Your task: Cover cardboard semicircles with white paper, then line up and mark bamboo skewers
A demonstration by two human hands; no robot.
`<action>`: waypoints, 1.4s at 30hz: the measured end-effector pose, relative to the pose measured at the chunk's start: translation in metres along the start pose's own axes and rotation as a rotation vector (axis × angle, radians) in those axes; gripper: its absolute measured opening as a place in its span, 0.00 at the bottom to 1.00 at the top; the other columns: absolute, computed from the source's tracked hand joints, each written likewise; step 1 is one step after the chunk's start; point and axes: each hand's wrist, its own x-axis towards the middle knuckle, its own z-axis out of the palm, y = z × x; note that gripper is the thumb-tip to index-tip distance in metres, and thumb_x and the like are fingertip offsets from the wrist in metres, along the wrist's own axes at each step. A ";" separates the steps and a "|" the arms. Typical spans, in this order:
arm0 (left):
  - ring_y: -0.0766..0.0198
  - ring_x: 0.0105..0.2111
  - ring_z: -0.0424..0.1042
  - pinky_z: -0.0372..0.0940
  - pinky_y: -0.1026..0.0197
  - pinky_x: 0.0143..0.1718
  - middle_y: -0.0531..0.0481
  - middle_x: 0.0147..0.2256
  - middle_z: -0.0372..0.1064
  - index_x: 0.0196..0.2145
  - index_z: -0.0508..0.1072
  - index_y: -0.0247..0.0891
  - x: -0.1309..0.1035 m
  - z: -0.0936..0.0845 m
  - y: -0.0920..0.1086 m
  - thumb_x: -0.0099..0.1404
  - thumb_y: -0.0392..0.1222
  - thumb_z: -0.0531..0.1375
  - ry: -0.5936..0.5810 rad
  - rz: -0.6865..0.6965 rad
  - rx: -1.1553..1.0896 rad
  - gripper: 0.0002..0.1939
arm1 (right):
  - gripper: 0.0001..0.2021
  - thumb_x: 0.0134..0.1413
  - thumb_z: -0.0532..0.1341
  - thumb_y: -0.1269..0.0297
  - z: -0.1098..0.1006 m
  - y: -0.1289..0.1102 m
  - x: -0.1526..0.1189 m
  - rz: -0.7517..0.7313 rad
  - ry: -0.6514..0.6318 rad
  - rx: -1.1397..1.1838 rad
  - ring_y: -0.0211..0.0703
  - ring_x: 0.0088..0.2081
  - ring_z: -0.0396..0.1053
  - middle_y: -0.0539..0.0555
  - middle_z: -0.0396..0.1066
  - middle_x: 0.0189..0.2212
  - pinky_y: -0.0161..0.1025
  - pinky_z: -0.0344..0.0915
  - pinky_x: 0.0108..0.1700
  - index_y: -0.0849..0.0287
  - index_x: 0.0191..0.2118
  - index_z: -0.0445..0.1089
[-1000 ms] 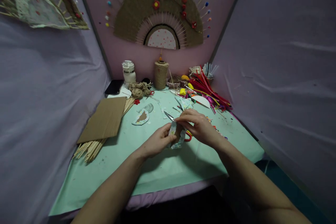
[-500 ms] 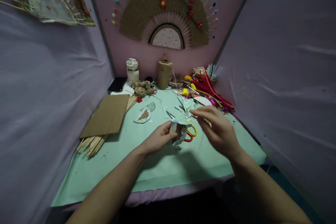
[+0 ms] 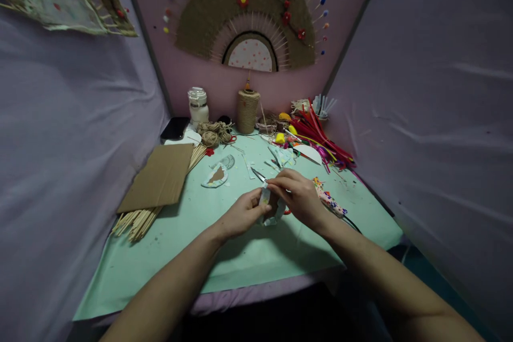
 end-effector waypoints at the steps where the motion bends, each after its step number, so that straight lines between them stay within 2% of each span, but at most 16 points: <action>1: 0.61 0.34 0.69 0.61 0.61 0.37 0.49 0.33 0.71 0.38 0.69 0.35 0.000 0.000 0.000 0.58 0.50 0.63 0.005 0.002 -0.028 0.16 | 0.12 0.61 0.58 0.59 -0.001 0.000 -0.001 -0.018 0.017 -0.015 0.42 0.34 0.68 0.56 0.72 0.30 0.40 0.65 0.38 0.59 0.36 0.77; 3: 0.61 0.35 0.70 0.61 0.60 0.39 0.48 0.35 0.72 0.39 0.70 0.35 0.001 0.000 -0.001 0.58 0.49 0.64 0.010 0.006 -0.055 0.17 | 0.14 0.63 0.55 0.59 -0.007 0.002 0.001 0.007 -0.019 0.047 0.42 0.35 0.69 0.57 0.72 0.32 0.39 0.66 0.38 0.59 0.39 0.77; 6: 0.60 0.39 0.70 0.61 0.60 0.42 0.47 0.39 0.72 0.43 0.70 0.35 0.001 -0.002 -0.001 0.58 0.47 0.64 0.007 0.015 -0.052 0.18 | 0.18 0.65 0.50 0.58 -0.022 0.005 0.005 0.122 -0.095 0.190 0.40 0.35 0.69 0.56 0.73 0.34 0.37 0.66 0.37 0.59 0.42 0.76; 8: 0.60 0.40 0.70 0.60 0.60 0.43 0.46 0.40 0.72 0.45 0.70 0.35 0.001 -0.003 -0.001 0.59 0.46 0.63 -0.003 0.019 -0.047 0.18 | 0.17 0.64 0.52 0.59 -0.027 0.007 0.007 0.213 -0.135 0.249 0.40 0.34 0.69 0.55 0.73 0.32 0.37 0.65 0.36 0.60 0.38 0.77; 11: 0.59 0.40 0.69 0.60 0.59 0.43 0.45 0.40 0.71 0.45 0.69 0.34 0.000 -0.003 0.000 0.59 0.47 0.63 0.021 0.006 -0.031 0.20 | 0.14 0.58 0.59 0.59 -0.020 0.010 0.005 0.302 -0.162 0.304 0.39 0.30 0.68 0.52 0.72 0.27 0.36 0.64 0.34 0.61 0.26 0.75; 13: 0.60 0.39 0.67 0.60 0.59 0.42 0.47 0.38 0.70 0.44 0.69 0.34 0.000 -0.002 0.000 0.58 0.49 0.63 0.061 0.004 -0.003 0.20 | 0.13 0.55 0.62 0.59 -0.010 0.011 0.001 0.287 -0.122 0.300 0.39 0.28 0.67 0.51 0.70 0.24 0.36 0.63 0.33 0.60 0.24 0.73; 17: 0.65 0.33 0.63 0.59 0.62 0.37 0.52 0.32 0.65 0.39 0.67 0.34 0.001 0.000 -0.002 0.58 0.50 0.63 0.133 0.030 0.044 0.17 | 0.09 0.55 0.63 0.60 0.008 0.011 -0.007 0.143 0.084 0.104 0.41 0.30 0.68 0.53 0.70 0.26 0.38 0.64 0.36 0.59 0.30 0.76; 20: 0.65 0.32 0.63 0.59 0.63 0.36 0.52 0.30 0.65 0.38 0.67 0.34 0.003 0.000 -0.004 0.57 0.51 0.63 0.161 0.014 0.024 0.19 | 0.12 0.58 0.60 0.57 0.006 0.012 -0.008 0.111 0.152 0.058 0.43 0.34 0.68 0.55 0.71 0.29 0.40 0.65 0.39 0.57 0.34 0.78; 24: 0.62 0.37 0.67 0.60 0.61 0.40 0.48 0.37 0.69 0.43 0.68 0.35 0.004 -0.001 -0.008 0.56 0.50 0.65 0.153 -0.020 -0.115 0.21 | 0.22 0.62 0.52 0.50 -0.010 0.016 -0.003 0.335 0.065 0.311 0.40 0.31 0.67 0.54 0.71 0.29 0.37 0.64 0.34 0.60 0.36 0.78; 26: 0.61 0.39 0.67 0.60 0.61 0.42 0.47 0.39 0.70 0.44 0.68 0.35 0.004 -0.002 -0.011 0.57 0.49 0.65 0.155 -0.021 -0.149 0.21 | 0.21 0.59 0.56 0.49 -0.014 0.017 -0.002 0.430 0.014 0.391 0.38 0.28 0.64 0.52 0.70 0.26 0.36 0.61 0.31 0.61 0.32 0.77; 29: 0.62 0.39 0.67 0.60 0.61 0.42 0.48 0.39 0.69 0.43 0.69 0.36 0.004 -0.004 -0.016 0.59 0.49 0.63 0.169 -0.008 -0.102 0.19 | 0.17 0.52 0.62 0.51 -0.011 0.018 -0.002 0.493 -0.046 0.453 0.37 0.26 0.62 0.49 0.67 0.22 0.35 0.60 0.30 0.61 0.24 0.74; 33: 0.62 0.38 0.65 0.60 0.60 0.42 0.49 0.38 0.67 0.43 0.68 0.36 0.003 -0.006 -0.014 0.62 0.48 0.60 0.180 0.027 0.060 0.16 | 0.14 0.49 0.64 0.54 -0.002 0.017 -0.006 0.455 -0.034 0.430 0.38 0.27 0.64 0.50 0.69 0.23 0.36 0.62 0.32 0.60 0.22 0.73; 39: 0.60 0.42 0.64 0.59 0.58 0.47 0.48 0.39 0.67 0.42 0.68 0.36 0.003 -0.001 -0.007 0.62 0.46 0.58 0.242 0.067 0.224 0.13 | 0.12 0.54 0.63 0.56 0.006 0.014 -0.015 0.189 0.139 0.091 0.41 0.30 0.67 0.54 0.71 0.25 0.39 0.63 0.34 0.58 0.27 0.76; 42: 0.60 0.41 0.65 0.60 0.58 0.46 0.48 0.39 0.68 0.43 0.68 0.36 0.004 -0.001 -0.009 0.62 0.48 0.58 0.234 0.046 0.182 0.15 | 0.17 0.57 0.60 0.52 -0.001 0.015 -0.013 0.284 0.078 0.188 0.41 0.30 0.67 0.54 0.72 0.26 0.38 0.63 0.33 0.60 0.29 0.77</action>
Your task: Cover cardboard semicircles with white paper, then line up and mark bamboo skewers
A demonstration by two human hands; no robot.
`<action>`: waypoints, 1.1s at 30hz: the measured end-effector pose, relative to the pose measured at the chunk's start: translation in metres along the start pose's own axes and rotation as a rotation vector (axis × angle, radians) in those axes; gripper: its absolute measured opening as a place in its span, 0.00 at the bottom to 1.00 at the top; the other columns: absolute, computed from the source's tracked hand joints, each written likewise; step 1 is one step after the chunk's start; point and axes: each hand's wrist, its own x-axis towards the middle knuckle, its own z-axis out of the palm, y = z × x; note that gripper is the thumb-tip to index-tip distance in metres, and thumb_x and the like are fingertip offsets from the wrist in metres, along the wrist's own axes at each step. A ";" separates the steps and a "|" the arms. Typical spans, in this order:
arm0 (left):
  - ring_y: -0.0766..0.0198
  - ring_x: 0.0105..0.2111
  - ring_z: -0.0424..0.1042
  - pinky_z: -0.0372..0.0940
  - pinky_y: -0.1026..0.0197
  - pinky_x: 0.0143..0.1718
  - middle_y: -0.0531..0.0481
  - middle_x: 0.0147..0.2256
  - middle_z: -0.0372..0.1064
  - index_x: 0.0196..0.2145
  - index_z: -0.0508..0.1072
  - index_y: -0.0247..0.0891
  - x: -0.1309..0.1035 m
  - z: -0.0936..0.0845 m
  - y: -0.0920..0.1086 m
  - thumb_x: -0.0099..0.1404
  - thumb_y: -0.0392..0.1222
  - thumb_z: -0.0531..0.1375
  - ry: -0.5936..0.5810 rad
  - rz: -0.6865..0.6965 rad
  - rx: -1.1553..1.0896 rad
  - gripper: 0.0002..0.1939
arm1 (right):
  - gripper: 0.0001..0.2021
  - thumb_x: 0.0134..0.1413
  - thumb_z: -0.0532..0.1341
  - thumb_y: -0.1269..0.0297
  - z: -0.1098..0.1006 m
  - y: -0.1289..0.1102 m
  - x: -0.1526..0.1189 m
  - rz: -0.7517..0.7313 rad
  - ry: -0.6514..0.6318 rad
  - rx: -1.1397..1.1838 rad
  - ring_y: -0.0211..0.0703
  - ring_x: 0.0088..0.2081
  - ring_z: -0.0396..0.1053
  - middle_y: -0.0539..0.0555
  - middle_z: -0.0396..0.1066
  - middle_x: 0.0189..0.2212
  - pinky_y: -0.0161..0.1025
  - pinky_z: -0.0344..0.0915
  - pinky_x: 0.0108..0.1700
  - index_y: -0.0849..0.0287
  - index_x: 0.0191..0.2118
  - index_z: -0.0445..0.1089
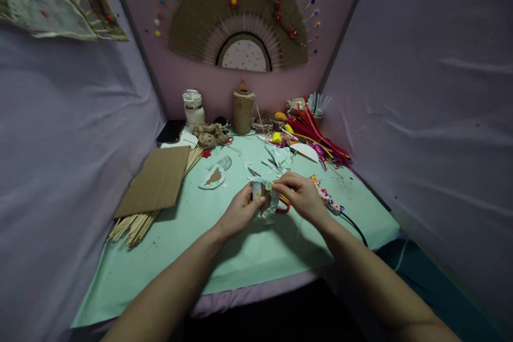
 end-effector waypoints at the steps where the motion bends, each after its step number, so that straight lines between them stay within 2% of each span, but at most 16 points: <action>1: 0.60 0.41 0.66 0.60 0.58 0.45 0.47 0.40 0.69 0.43 0.68 0.36 0.000 0.000 -0.001 0.62 0.49 0.59 -0.009 -0.013 -0.031 0.16 | 0.19 0.58 0.58 0.50 -0.003 -0.001 0.002 0.064 -0.037 0.062 0.40 0.29 0.67 0.54 0.72 0.26 0.38 0.63 0.32 0.60 0.31 0.77; 3: 0.60 0.41 0.66 0.60 0.59 0.45 0.47 0.41 0.69 0.45 0.68 0.36 0.001 0.000 -0.004 0.61 0.51 0.60 -0.019 -0.035 -0.095 0.19 | 0.23 0.60 0.54 0.48 -0.008 -0.002 0.006 0.151 -0.071 0.152 0.39 0.29 0.67 0.54 0.73 0.28 0.37 0.62 0.31 0.61 0.35 0.78; 5: 0.60 0.41 0.66 0.60 0.59 0.44 0.47 0.41 0.69 0.45 0.68 0.36 0.001 0.000 -0.005 0.60 0.51 0.60 -0.022 -0.040 -0.118 0.19 | 0.21 0.59 0.55 0.49 -0.008 -0.002 0.008 0.148 -0.056 0.163 0.40 0.30 0.67 0.54 0.73 0.29 0.37 0.63 0.32 0.61 0.33 0.78; 9: 0.60 0.39 0.66 0.61 0.60 0.43 0.48 0.38 0.69 0.43 0.68 0.36 -0.001 0.000 0.000 0.61 0.49 0.59 -0.003 0.009 -0.046 0.17 | 0.12 0.54 0.63 0.57 0.007 0.000 0.003 0.022 0.001 0.090 0.40 0.31 0.68 0.52 0.71 0.26 0.37 0.64 0.35 0.59 0.25 0.75; 13: 0.61 0.37 0.65 0.61 0.60 0.42 0.49 0.37 0.68 0.40 0.67 0.36 -0.003 0.000 0.006 0.63 0.46 0.57 0.029 0.069 0.111 0.12 | 0.08 0.55 0.63 0.61 0.010 0.000 -0.001 -0.140 0.089 -0.039 0.41 0.31 0.68 0.53 0.70 0.27 0.39 0.64 0.36 0.58 0.29 0.76; 18: 0.59 0.40 0.66 0.60 0.59 0.44 0.47 0.40 0.69 0.42 0.68 0.37 -0.005 0.000 0.007 0.65 0.42 0.54 -0.010 0.131 0.237 0.10 | 0.12 0.61 0.57 0.61 0.002 -0.012 0.008 -0.140 -0.032 0.052 0.41 0.35 0.70 0.54 0.72 0.32 0.39 0.65 0.38 0.57 0.36 0.78; 25: 0.58 0.40 0.66 0.61 0.59 0.43 0.46 0.40 0.69 0.42 0.68 0.37 -0.005 -0.001 0.007 0.65 0.40 0.54 -0.069 0.168 0.307 0.09 | 0.08 0.58 0.62 0.61 0.002 -0.013 0.008 -0.239 -0.105 0.010 0.40 0.32 0.68 0.53 0.69 0.29 0.38 0.65 0.36 0.58 0.35 0.77; 29: 0.59 0.37 0.65 0.61 0.58 0.41 0.48 0.37 0.68 0.39 0.67 0.37 -0.003 -0.001 0.007 0.65 0.39 0.53 -0.086 0.207 0.418 0.06 | 0.12 0.61 0.58 0.59 -0.008 -0.015 0.014 -0.188 -0.240 0.037 0.40 0.35 0.70 0.54 0.72 0.31 0.38 0.65 0.39 0.58 0.36 0.77; 33: 0.60 0.36 0.65 0.62 0.59 0.40 0.48 0.35 0.67 0.35 0.65 0.38 -0.002 -0.001 0.000 0.65 0.36 0.51 -0.111 0.252 0.513 0.04 | 0.14 0.61 0.58 0.57 -0.009 -0.019 0.022 -0.150 -0.290 0.039 0.39 0.33 0.69 0.53 0.71 0.29 0.37 0.65 0.37 0.58 0.32 0.77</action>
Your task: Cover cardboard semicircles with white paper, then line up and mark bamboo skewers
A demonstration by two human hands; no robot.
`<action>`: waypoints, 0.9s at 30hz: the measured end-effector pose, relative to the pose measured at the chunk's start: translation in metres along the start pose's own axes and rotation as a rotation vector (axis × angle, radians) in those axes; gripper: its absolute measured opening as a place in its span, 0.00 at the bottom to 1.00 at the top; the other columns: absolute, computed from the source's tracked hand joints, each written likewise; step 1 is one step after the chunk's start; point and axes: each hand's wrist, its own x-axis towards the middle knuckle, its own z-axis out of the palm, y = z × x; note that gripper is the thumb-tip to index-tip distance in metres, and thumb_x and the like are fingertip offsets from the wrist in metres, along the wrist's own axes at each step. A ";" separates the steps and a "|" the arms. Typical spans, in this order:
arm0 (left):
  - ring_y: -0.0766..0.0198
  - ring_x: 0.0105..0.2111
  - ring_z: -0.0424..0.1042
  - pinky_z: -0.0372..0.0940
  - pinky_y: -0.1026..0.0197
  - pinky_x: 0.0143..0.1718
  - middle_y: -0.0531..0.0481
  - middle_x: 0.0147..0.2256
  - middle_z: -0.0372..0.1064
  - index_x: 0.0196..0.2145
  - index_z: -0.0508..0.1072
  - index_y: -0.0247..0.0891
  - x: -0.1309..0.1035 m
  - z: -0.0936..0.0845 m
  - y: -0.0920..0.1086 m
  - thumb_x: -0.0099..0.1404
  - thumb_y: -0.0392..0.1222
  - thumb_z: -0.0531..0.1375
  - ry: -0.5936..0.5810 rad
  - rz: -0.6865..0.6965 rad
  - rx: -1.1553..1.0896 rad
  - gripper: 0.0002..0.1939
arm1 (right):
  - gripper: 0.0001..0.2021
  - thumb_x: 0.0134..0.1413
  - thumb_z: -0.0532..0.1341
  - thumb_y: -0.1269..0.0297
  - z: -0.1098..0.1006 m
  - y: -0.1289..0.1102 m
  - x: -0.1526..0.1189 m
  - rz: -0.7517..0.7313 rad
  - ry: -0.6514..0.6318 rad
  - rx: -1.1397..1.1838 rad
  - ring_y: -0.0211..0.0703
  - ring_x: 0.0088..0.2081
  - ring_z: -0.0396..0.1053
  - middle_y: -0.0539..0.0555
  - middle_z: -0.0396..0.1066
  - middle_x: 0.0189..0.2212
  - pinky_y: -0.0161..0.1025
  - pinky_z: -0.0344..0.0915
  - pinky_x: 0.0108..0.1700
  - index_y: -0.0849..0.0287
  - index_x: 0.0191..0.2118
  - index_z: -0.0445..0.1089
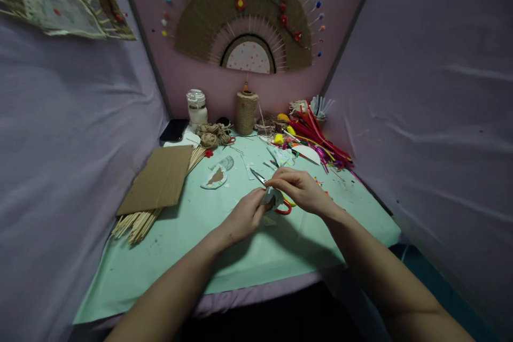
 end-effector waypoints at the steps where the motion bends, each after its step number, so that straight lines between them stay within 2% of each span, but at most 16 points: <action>1: 0.60 0.36 0.65 0.62 0.59 0.40 0.47 0.36 0.67 0.35 0.66 0.38 0.000 0.001 -0.002 0.64 0.35 0.51 -0.002 0.011 0.004 0.05 | 0.14 0.61 0.58 0.57 0.000 0.000 0.001 -0.004 -0.012 -0.007 0.39 0.32 0.69 0.53 0.71 0.28 0.37 0.65 0.37 0.58 0.31 0.77; 6: 0.58 0.39 0.67 0.63 0.57 0.43 0.46 0.39 0.69 0.40 0.68 0.37 -0.001 0.003 -0.007 0.62 0.33 0.50 0.007 0.017 0.010 0.10 | 0.14 0.60 0.59 0.56 0.006 0.003 0.003 -0.082 -0.054 -0.103 0.40 0.31 0.69 0.53 0.71 0.28 0.38 0.65 0.36 0.58 0.29 0.75; 9: 0.58 0.39 0.67 0.63 0.57 0.43 0.46 0.38 0.69 0.40 0.69 0.37 -0.001 0.001 -0.002 0.61 0.34 0.51 0.003 -0.017 -0.028 0.11 | 0.14 0.60 0.59 0.55 0.010 0.007 0.001 -0.193 0.019 -0.216 0.42 0.33 0.68 0.55 0.70 0.28 0.40 0.64 0.38 0.58 0.30 0.75; 11: 0.58 0.39 0.67 0.62 0.57 0.43 0.46 0.38 0.70 0.39 0.69 0.37 0.000 -0.002 0.003 0.63 0.36 0.52 -0.004 -0.056 -0.085 0.09 | 0.14 0.60 0.58 0.55 0.009 0.009 -0.001 -0.214 0.063 -0.214 0.43 0.35 0.68 0.56 0.71 0.30 0.41 0.65 0.39 0.58 0.32 0.75; 16: 0.61 0.36 0.67 0.62 0.61 0.39 0.49 0.36 0.69 0.39 0.69 0.36 0.001 -0.008 0.009 0.60 0.41 0.57 0.018 -0.194 -0.356 0.09 | 0.16 0.64 0.52 0.58 0.003 0.012 -0.005 0.024 0.106 -0.021 0.41 0.35 0.70 0.56 0.74 0.35 0.40 0.66 0.40 0.59 0.42 0.75; 21: 0.64 0.31 0.66 0.61 0.63 0.32 0.51 0.31 0.67 0.38 0.69 0.34 0.002 -0.007 0.010 0.56 0.43 0.61 0.018 -0.289 -0.539 0.13 | 0.09 0.55 0.61 0.61 0.010 0.015 -0.008 0.195 0.096 0.029 0.43 0.35 0.71 0.54 0.76 0.33 0.39 0.65 0.39 0.59 0.34 0.76; 23: 0.65 0.29 0.65 0.60 0.64 0.31 0.51 0.30 0.67 0.37 0.70 0.34 0.002 -0.006 0.011 0.57 0.45 0.60 0.028 -0.318 -0.547 0.13 | 0.09 0.53 0.62 0.60 0.014 0.014 -0.009 0.219 0.114 0.042 0.42 0.34 0.71 0.53 0.75 0.31 0.38 0.65 0.37 0.59 0.33 0.76; 27: 0.65 0.30 0.64 0.59 0.64 0.32 0.51 0.29 0.68 0.34 0.72 0.34 0.003 -0.007 0.010 0.60 0.49 0.57 0.120 -0.311 -0.466 0.14 | 0.09 0.52 0.62 0.59 0.021 0.012 -0.013 0.242 0.147 0.065 0.42 0.32 0.69 0.52 0.74 0.29 0.38 0.65 0.35 0.59 0.32 0.75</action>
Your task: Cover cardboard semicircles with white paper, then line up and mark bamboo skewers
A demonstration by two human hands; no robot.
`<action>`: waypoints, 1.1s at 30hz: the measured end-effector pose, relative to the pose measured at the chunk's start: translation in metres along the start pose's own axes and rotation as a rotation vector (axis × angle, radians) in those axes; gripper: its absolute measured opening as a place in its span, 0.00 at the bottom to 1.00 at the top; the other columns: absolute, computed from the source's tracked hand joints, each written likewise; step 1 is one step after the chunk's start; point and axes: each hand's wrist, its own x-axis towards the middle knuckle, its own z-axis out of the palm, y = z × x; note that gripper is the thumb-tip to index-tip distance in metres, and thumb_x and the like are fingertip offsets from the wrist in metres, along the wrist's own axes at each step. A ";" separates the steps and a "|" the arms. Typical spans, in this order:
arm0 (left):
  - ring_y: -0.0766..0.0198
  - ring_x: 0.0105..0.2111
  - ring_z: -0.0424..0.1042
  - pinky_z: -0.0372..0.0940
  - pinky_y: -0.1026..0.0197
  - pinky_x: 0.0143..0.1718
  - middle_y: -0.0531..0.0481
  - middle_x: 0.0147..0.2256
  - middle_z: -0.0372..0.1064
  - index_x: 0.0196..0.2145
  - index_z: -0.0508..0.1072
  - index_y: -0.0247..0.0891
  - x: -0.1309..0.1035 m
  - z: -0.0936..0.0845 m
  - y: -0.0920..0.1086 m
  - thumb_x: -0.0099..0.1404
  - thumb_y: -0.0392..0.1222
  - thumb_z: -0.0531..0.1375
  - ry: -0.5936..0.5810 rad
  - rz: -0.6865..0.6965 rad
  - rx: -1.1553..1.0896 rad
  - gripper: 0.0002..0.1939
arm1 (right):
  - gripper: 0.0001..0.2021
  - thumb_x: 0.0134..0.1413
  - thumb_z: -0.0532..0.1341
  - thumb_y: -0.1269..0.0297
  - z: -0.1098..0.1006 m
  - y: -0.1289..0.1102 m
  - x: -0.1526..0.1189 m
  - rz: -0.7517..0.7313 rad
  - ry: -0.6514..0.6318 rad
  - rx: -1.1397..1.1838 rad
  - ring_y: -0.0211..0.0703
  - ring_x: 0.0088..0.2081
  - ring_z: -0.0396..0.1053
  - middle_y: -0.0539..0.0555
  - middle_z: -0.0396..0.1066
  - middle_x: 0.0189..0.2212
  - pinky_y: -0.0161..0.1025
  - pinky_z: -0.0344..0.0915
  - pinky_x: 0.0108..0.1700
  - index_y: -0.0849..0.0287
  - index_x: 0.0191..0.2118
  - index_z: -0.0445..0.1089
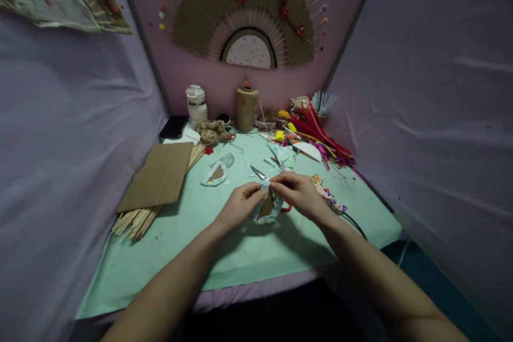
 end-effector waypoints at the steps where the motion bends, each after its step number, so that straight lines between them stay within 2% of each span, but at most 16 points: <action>1: 0.66 0.29 0.63 0.58 0.64 0.32 0.52 0.28 0.67 0.31 0.72 0.35 0.000 0.000 0.000 0.60 0.50 0.57 0.019 0.013 0.034 0.14 | 0.09 0.52 0.63 0.58 0.002 0.000 -0.002 0.010 0.005 0.010 0.42 0.31 0.69 0.52 0.74 0.28 0.38 0.65 0.35 0.58 0.31 0.75; 6: 0.69 0.24 0.57 0.53 0.66 0.26 0.56 0.20 0.57 0.21 0.65 0.36 -0.002 0.002 -0.002 0.62 0.50 0.55 0.050 0.070 0.216 0.17 | 0.09 0.50 0.63 0.58 0.009 0.005 -0.006 0.032 0.040 0.020 0.40 0.28 0.66 0.51 0.71 0.26 0.37 0.63 0.32 0.58 0.29 0.72; 11: 0.69 0.24 0.56 0.52 0.66 0.26 0.56 0.21 0.57 0.23 0.66 0.36 0.000 0.003 -0.004 0.61 0.50 0.56 0.091 0.056 0.191 0.16 | 0.14 0.54 0.60 0.53 0.002 0.006 -0.005 0.110 -0.025 0.155 0.39 0.30 0.67 0.51 0.72 0.28 0.36 0.63 0.33 0.59 0.32 0.74; 14: 0.69 0.24 0.57 0.53 0.66 0.25 0.56 0.21 0.59 0.25 0.68 0.35 0.001 0.003 -0.006 0.60 0.51 0.57 0.126 0.035 0.129 0.16 | 0.16 0.55 0.58 0.51 0.000 0.007 -0.007 0.140 -0.008 0.177 0.40 0.32 0.68 0.52 0.73 0.30 0.37 0.64 0.35 0.59 0.33 0.74; 19: 0.69 0.23 0.56 0.51 0.66 0.24 0.56 0.21 0.58 0.24 0.68 0.35 0.002 0.000 -0.010 0.61 0.53 0.57 0.150 0.051 0.142 0.17 | 0.11 0.51 0.63 0.55 0.013 0.010 -0.010 0.072 0.089 0.043 0.39 0.27 0.64 0.50 0.69 0.24 0.36 0.61 0.30 0.59 0.29 0.72; 22: 0.68 0.23 0.56 0.51 0.65 0.25 0.56 0.21 0.57 0.23 0.67 0.36 0.003 -0.001 -0.011 0.60 0.54 0.58 0.162 0.049 0.134 0.18 | 0.10 0.52 0.62 0.57 0.018 0.011 -0.010 -0.009 0.167 -0.062 0.40 0.29 0.65 0.51 0.69 0.26 0.36 0.61 0.33 0.58 0.28 0.73; 27: 0.69 0.23 0.54 0.50 0.66 0.23 0.57 0.20 0.54 0.22 0.65 0.36 0.006 -0.002 -0.011 0.59 0.55 0.58 0.181 0.014 0.108 0.19 | 0.19 0.60 0.53 0.51 0.007 0.017 -0.011 0.071 0.057 0.123 0.42 0.32 0.68 0.53 0.73 0.30 0.37 0.63 0.34 0.60 0.36 0.75; 30: 0.69 0.23 0.53 0.50 0.66 0.23 0.57 0.20 0.54 0.23 0.66 0.36 0.006 -0.001 -0.012 0.59 0.54 0.58 0.188 0.009 0.096 0.18 | 0.17 0.57 0.56 0.52 0.005 0.021 -0.013 0.111 0.076 0.095 0.40 0.29 0.66 0.51 0.71 0.26 0.36 0.61 0.32 0.60 0.30 0.74; 33: 0.69 0.23 0.54 0.50 0.66 0.23 0.57 0.20 0.54 0.23 0.65 0.36 0.005 -0.002 -0.014 0.60 0.54 0.58 0.200 0.022 0.100 0.18 | 0.13 0.53 0.60 0.56 0.015 0.022 -0.015 0.100 0.112 0.021 0.37 0.24 0.60 0.48 0.66 0.20 0.35 0.57 0.28 0.59 0.26 0.71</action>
